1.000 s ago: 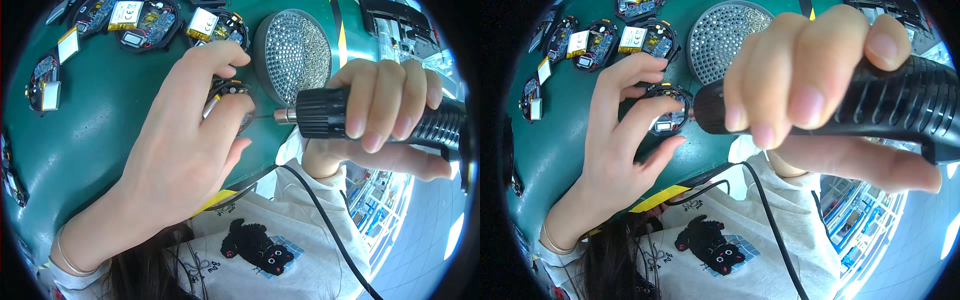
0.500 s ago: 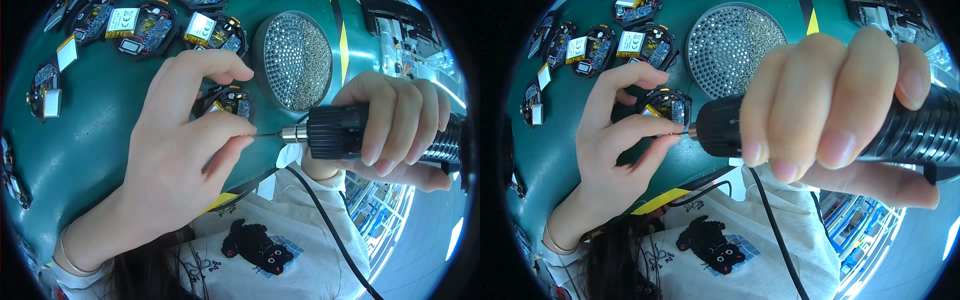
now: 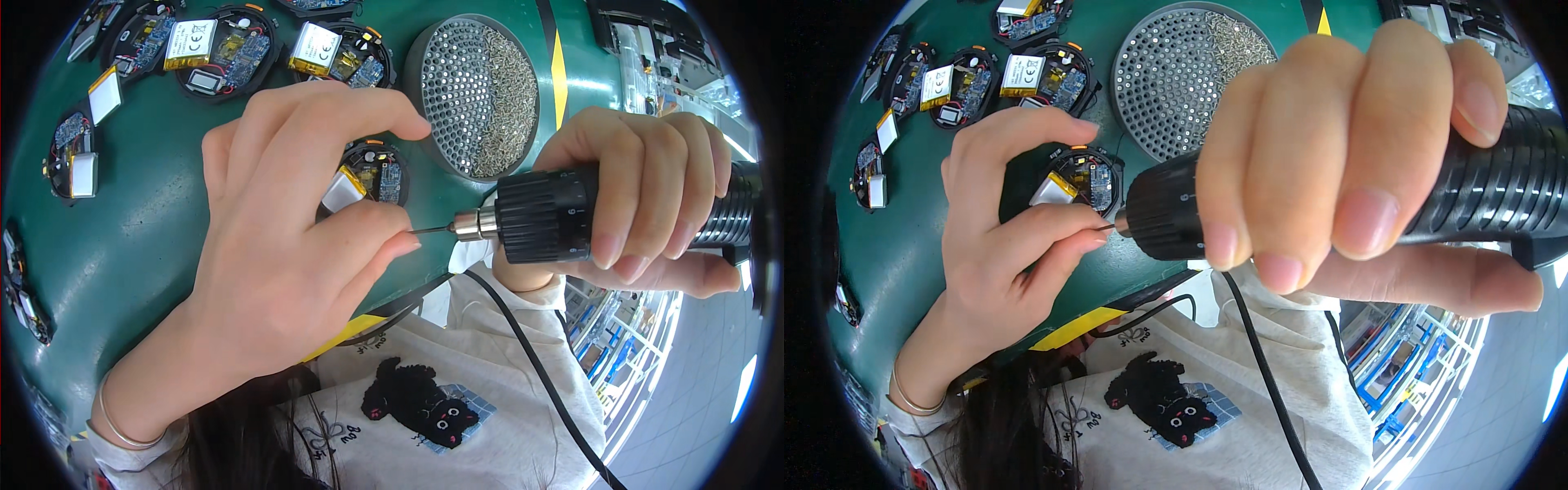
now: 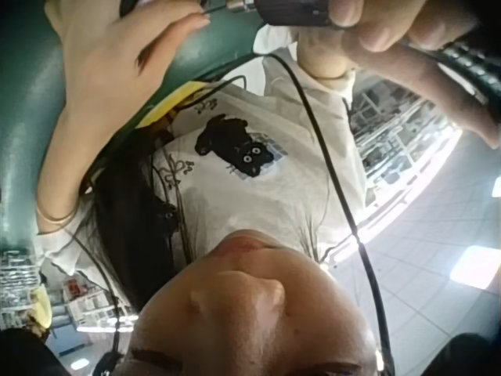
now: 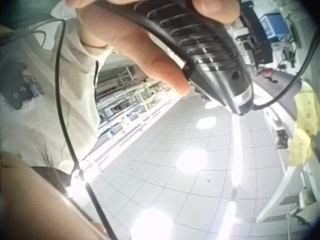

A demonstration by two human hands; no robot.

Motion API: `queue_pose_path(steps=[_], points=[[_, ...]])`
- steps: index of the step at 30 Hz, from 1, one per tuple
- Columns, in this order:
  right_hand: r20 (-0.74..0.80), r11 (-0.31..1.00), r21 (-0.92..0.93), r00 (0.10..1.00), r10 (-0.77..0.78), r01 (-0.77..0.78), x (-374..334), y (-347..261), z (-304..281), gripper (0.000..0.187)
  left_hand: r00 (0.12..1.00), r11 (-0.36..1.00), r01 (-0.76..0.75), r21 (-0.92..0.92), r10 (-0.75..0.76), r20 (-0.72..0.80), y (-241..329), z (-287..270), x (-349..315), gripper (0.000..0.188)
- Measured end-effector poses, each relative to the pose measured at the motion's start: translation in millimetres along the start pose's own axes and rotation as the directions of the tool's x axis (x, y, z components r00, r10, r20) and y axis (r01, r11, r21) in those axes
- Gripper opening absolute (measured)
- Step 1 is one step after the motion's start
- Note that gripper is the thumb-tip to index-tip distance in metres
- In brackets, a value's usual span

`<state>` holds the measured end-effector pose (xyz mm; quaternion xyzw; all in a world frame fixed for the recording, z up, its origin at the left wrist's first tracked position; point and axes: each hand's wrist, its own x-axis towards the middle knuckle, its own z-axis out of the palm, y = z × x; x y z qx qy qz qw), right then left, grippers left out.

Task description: Assembling electronic components into a casing at a factory workstation.

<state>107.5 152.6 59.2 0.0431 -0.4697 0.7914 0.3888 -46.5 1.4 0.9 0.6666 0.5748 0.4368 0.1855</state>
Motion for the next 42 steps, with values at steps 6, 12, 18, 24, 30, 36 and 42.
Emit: queue_pose_path(steps=[6, 12, 18, 24, 30, 36, 42], points=[[0.079, 0.998, 0.067, 0.997, 0.015, -0.02, 0.7, -9.1, -15.4, 0.039, 0.999, 1.0, -0.006, 0.026, 0.005, 0.034, 1.0, 2.2, -1.1, 0.013], [0.043, 1.0, -0.001, 0.999, 0.005, -0.005, 0.8, 1.7, 0.1, 0.036, 0.998, 0.995, -0.022, 0.102, 0.016, 0.066, 3.3, 4.5, -2.5, 0.013], [0.082, 1.0, 0.009, 0.997, -0.006, 0.005, -0.1, -1.7, -2.6, 0.036, 0.996, 0.99, -0.05, 0.13, 0.039, 0.081, 2.9, 2.2, -3.3, 0.013], [0.009, 0.998, 0.057, 1.0, -0.023, 0.023, 0.4, 2.0, -2.5, 0.038, 0.997, 0.995, -0.047, 0.084, 0.042, 0.064, 0.3, 4.8, -3.0, 0.012], [0.031, 0.999, 0.048, 0.999, 0.008, -0.01, -0.5, 3.0, -2.9, 0.039, 0.994, 0.997, -0.055, 0.047, 0.05, 0.101, -0.5, 6.2, -3.3, 0.012], [0.027, 0.998, 0.056, 1.0, -0.001, -0.001, -4.5, 5.9, 2.3, 0.04, 0.994, 0.998, -0.063, -0.009, 0.063, 0.088, -0.7, 8.6, -3.5, 0.014], [0.118, 0.994, -0.09, 0.991, -0.056, 0.066, -6.3, 9.6, -0.5, 0.052, 0.999, 0.994, 0.048, -0.097, -0.048, 0.011, -4.6, 8.9, -0.5, 0.052]])
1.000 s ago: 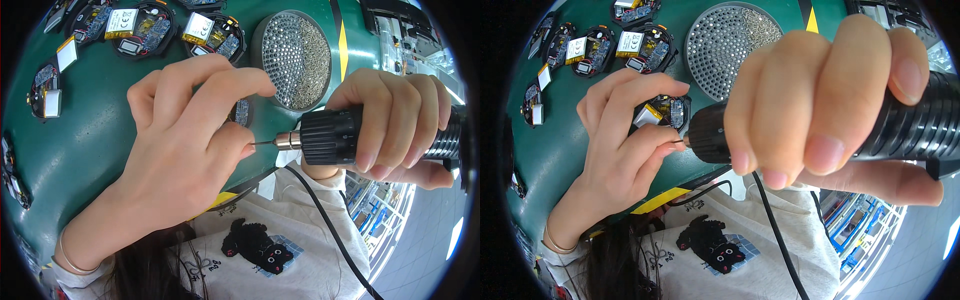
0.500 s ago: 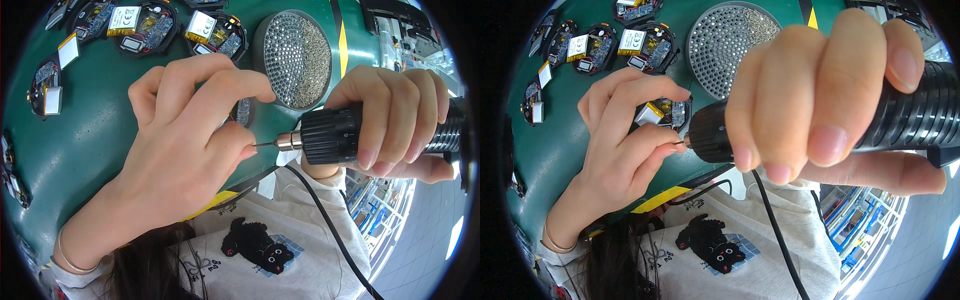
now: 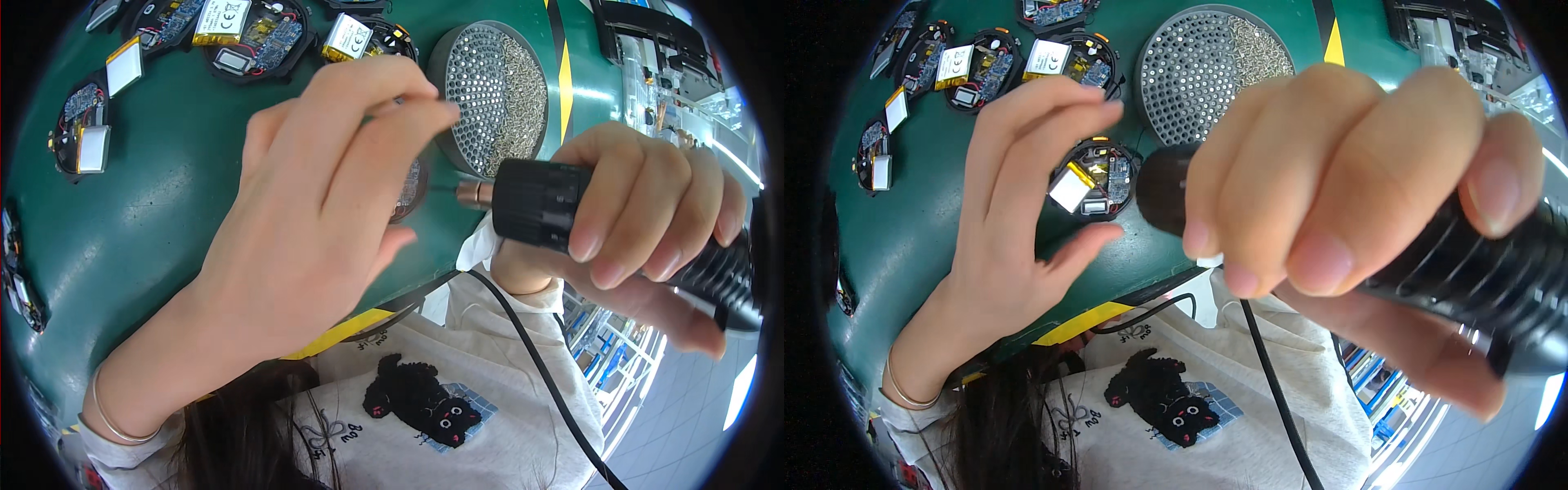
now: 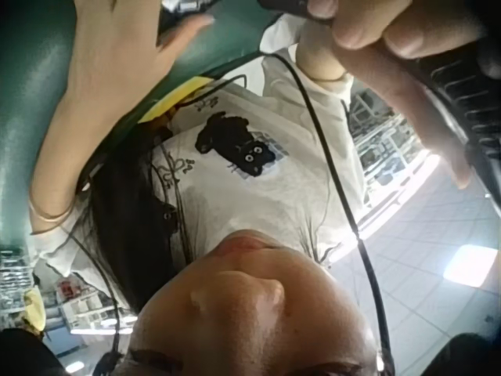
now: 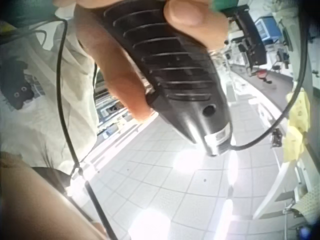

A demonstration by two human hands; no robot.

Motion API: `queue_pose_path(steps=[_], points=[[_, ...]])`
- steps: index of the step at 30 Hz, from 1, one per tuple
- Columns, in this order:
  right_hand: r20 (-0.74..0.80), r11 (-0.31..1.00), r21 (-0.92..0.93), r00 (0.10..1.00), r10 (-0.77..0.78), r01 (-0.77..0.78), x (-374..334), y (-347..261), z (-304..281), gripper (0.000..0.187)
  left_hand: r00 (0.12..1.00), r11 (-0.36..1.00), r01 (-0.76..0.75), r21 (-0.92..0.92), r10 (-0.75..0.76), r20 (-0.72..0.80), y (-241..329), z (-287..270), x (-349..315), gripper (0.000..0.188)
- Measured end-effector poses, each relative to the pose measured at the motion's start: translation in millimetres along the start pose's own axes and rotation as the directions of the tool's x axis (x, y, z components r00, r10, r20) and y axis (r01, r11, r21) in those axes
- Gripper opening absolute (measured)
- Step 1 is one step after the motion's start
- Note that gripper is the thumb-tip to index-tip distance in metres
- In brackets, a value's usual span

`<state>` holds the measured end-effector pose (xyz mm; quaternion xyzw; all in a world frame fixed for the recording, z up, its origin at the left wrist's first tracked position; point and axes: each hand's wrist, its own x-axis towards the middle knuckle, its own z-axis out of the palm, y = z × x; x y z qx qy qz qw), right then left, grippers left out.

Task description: Assembling electronic components into a casing at a factory workstation.

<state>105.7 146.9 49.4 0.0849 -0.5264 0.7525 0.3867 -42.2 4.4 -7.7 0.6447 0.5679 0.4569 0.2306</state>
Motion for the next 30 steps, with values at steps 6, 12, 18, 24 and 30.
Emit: queue_pose_path(steps=[6, 12, 18, 24, 30], points=[[0.306, 0.954, -0.289, 0.952, 0.021, 0.072, 6.5, 0.0, -5.2, 0.069, 0.998, 0.999, 0.029, -0.019, -0.03, -0.062, -2.7, 5.3, 0.1, 0.08], [0.334, 0.956, -0.281, 0.942, 0.018, 0.082, 7.9, 10.1, -7.7, 0.074, 0.997, 0.998, 0.046, -0.038, -0.049, -0.062, -5.3, 7.0, 0.4, 0.077], [0.313, 0.941, -0.333, 0.949, 0.043, 0.067, 7.7, 12.8, 1.0, 0.073, 0.996, 0.994, 0.074, -0.083, -0.078, -0.046, -2.6, 7.3, 0.9, 0.076], [0.321, 0.962, -0.272, 0.945, 0.057, 0.035, 10.2, 3.0, -7.5, 0.074, 0.998, 0.995, 0.046, -0.09, -0.05, -0.046, -0.1, 9.4, 0.9, 0.076], [0.351, 0.947, -0.317, 0.934, 0.066, 0.052, 8.8, 0.6, -9.0, 0.075, 0.997, 0.989, 0.055, -0.135, -0.062, -0.048, 1.8, 12.1, 1.3, 0.077]])
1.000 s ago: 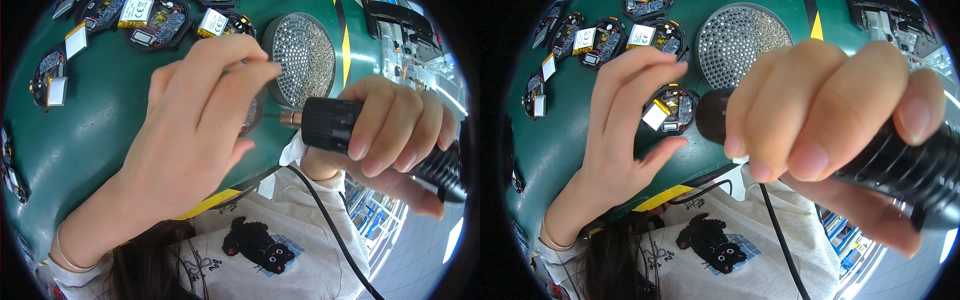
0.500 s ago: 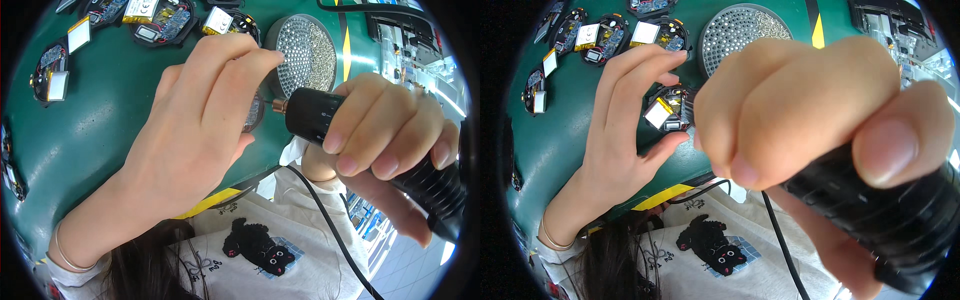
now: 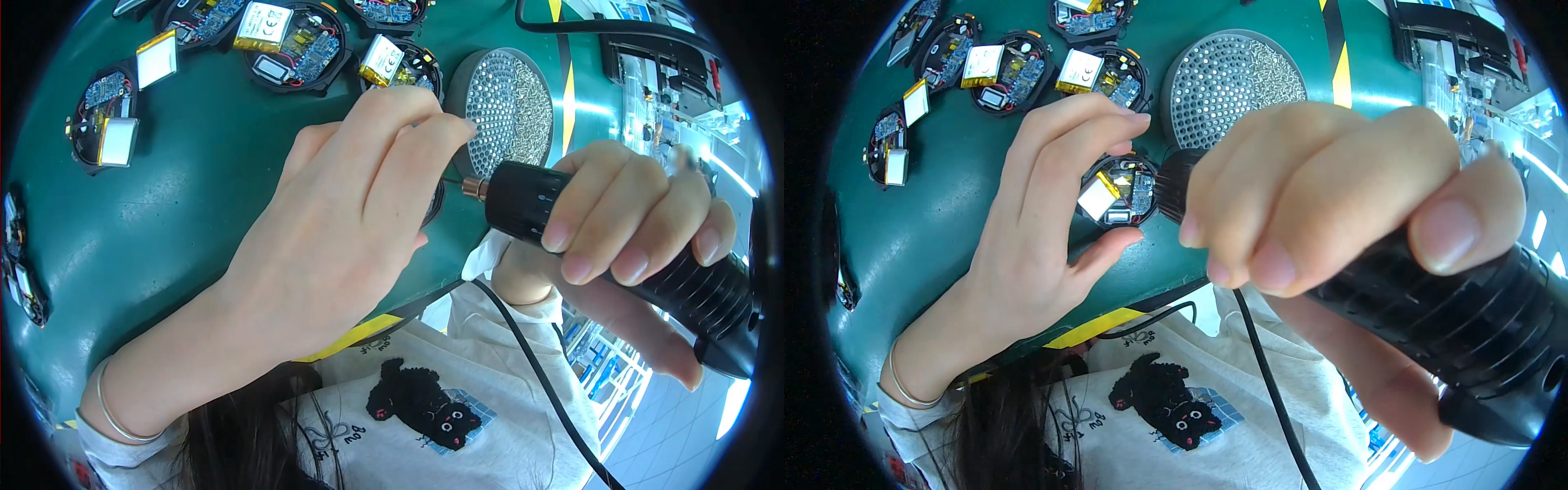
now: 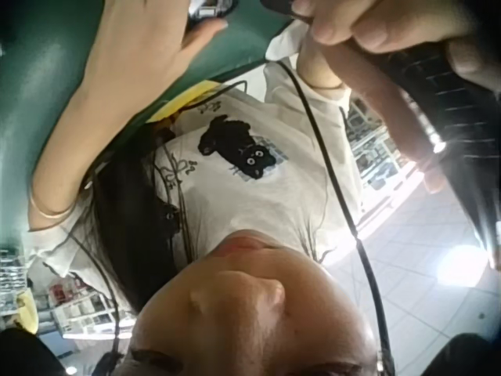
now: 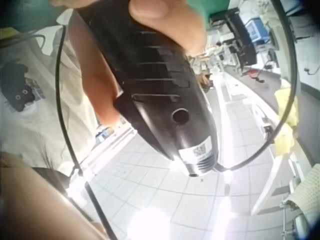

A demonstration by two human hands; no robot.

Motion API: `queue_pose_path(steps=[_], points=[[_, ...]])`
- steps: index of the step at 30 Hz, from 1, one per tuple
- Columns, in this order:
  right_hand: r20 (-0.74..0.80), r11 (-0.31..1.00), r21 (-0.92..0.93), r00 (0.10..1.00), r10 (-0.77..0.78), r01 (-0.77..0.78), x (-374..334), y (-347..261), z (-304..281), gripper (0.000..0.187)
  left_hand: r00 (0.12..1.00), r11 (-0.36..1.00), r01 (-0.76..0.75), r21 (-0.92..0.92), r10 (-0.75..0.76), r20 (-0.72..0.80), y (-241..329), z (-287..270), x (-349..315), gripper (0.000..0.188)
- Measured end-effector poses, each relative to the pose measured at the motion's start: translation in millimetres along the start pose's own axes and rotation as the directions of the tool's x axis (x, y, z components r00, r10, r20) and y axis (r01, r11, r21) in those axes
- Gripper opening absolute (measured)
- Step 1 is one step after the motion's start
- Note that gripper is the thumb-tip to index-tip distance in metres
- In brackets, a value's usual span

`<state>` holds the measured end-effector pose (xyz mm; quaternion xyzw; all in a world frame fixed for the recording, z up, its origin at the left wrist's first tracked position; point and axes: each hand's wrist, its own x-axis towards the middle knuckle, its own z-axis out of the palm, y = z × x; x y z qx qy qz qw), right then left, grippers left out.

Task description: Assembling electronic components into a casing at a factory workstation.

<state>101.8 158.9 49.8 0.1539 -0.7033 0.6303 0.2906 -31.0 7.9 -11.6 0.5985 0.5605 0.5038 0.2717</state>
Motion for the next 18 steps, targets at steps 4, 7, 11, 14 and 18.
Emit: queue_pose_path(steps=[4, 7, 11, 14, 18], points=[[0.004, 0.999, 0.0, 0.999, -0.039, 0.039, -3.1, 6.3, 5.7, 0.072, 1.0, 1.0, 0.0, 0.011, 0.0, 0.003, -0.1, 2.6, -0.1, 0.075], [0.019, 0.998, -0.026, 0.998, -0.056, 0.057, -1.8, 15.2, 14.3, 0.069, 1.0, 1.0, -0.012, 0.004, 0.012, -0.004, -4.0, 2.1, -2.0, 0.073], [0.035, 0.993, -0.063, 0.994, -0.1, 0.102, -0.5, 20.2, 24.3, 0.065, 1.0, 1.0, -0.003, -0.017, 0.003, 0.002, -3.5, 6.9, -7.3, 0.066], [0.105, 0.993, -0.1, 0.993, -0.044, 0.055, 4.6, 17.0, 32.5, 0.063, 1.0, 1.0, -0.003, -0.007, 0.003, 0.004, -0.9, 13.2, -14.3, 0.063], [0.013, 1.0, 0.003, 1.0, -0.014, 0.014, -6.9, 13.0, 28.2, 0.063, 0.999, 0.998, -0.05, 0.025, 0.05, -0.01, 0.4, 16.0, -17.9, 0.062]])
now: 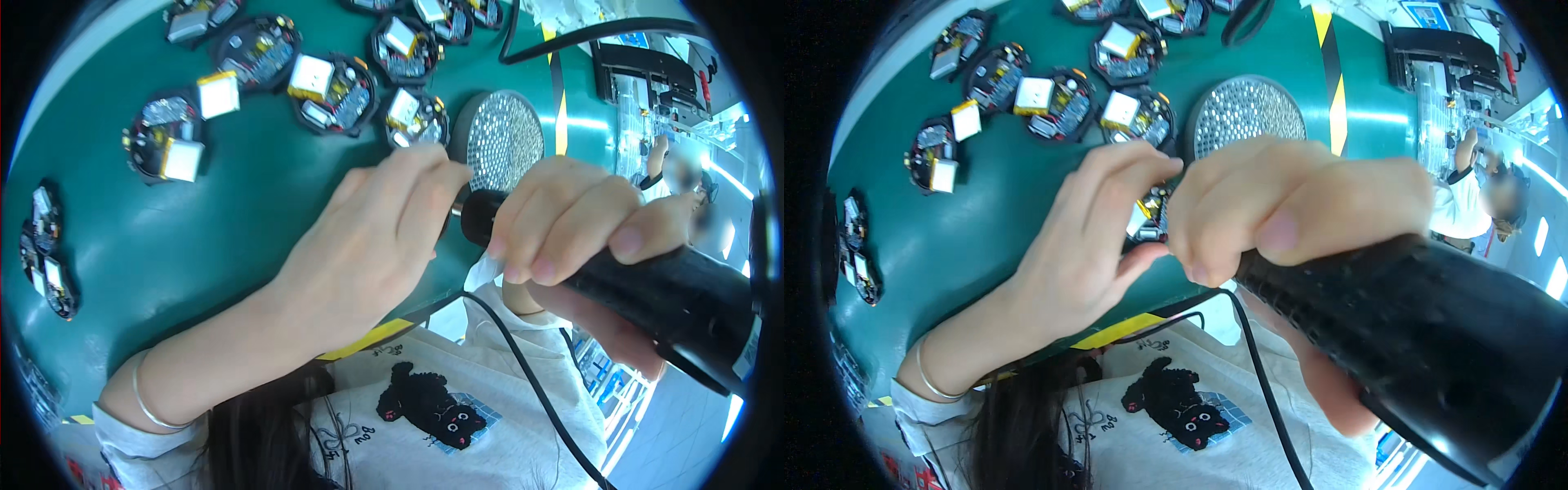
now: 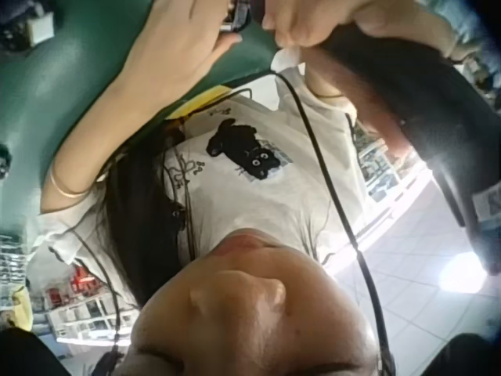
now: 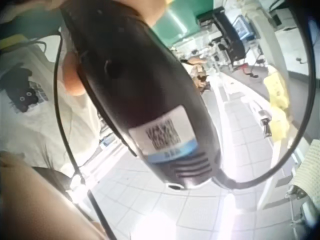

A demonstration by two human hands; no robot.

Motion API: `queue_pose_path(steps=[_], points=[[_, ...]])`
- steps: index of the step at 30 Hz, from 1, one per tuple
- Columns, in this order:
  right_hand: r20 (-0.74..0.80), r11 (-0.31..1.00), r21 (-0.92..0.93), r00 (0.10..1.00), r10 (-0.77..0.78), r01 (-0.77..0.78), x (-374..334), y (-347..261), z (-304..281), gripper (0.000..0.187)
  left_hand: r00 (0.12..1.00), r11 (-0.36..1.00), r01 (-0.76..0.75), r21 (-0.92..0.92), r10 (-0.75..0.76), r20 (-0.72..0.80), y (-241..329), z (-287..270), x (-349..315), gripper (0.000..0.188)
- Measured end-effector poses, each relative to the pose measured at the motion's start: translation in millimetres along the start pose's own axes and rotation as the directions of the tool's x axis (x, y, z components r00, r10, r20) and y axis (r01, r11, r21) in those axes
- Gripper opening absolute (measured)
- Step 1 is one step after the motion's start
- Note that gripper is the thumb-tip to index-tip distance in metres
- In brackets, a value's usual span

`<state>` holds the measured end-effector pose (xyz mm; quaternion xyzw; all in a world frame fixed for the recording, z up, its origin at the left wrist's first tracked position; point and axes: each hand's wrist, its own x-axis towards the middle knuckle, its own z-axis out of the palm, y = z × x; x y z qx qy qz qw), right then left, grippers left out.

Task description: Assembling electronic components into a casing at a factory workstation.

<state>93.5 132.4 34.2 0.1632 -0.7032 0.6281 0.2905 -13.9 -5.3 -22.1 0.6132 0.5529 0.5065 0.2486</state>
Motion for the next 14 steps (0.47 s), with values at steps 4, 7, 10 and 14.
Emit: queue_pose_path(steps=[4, 7, 10, 14], points=[[-0.181, 0.994, -0.023, 0.978, -0.105, 0.102, 1.1, 3.5, 11.7, 0.063, 0.994, 0.997, 0.077, 0.026, -0.079, 0.076, 7.5, -6.6, -0.6, 0.062], [-0.337, 0.983, 0.093, 0.934, -0.117, 0.156, 1.6, -2.6, 13.2, 0.062, 0.991, 0.998, 0.04, 0.049, -0.046, 0.127, 13.7, -18.0, 1.7, 0.059], [-0.463, 0.955, 0.207, 0.881, -0.097, 0.214, 0.0, -7.3, 8.3, 0.059, 0.986, 0.982, 0.022, 0.189, -0.052, 0.157, 17.3, -32.6, -0.8, 0.051], [-0.125, 0.956, 0.29, 0.992, 0.003, 0.034, -8.7, -16.9, -28.3, 0.058, 0.984, 0.965, 0.002, 0.264, -0.049, 0.172, 16.9, -17.7, -7.3, 0.053]])
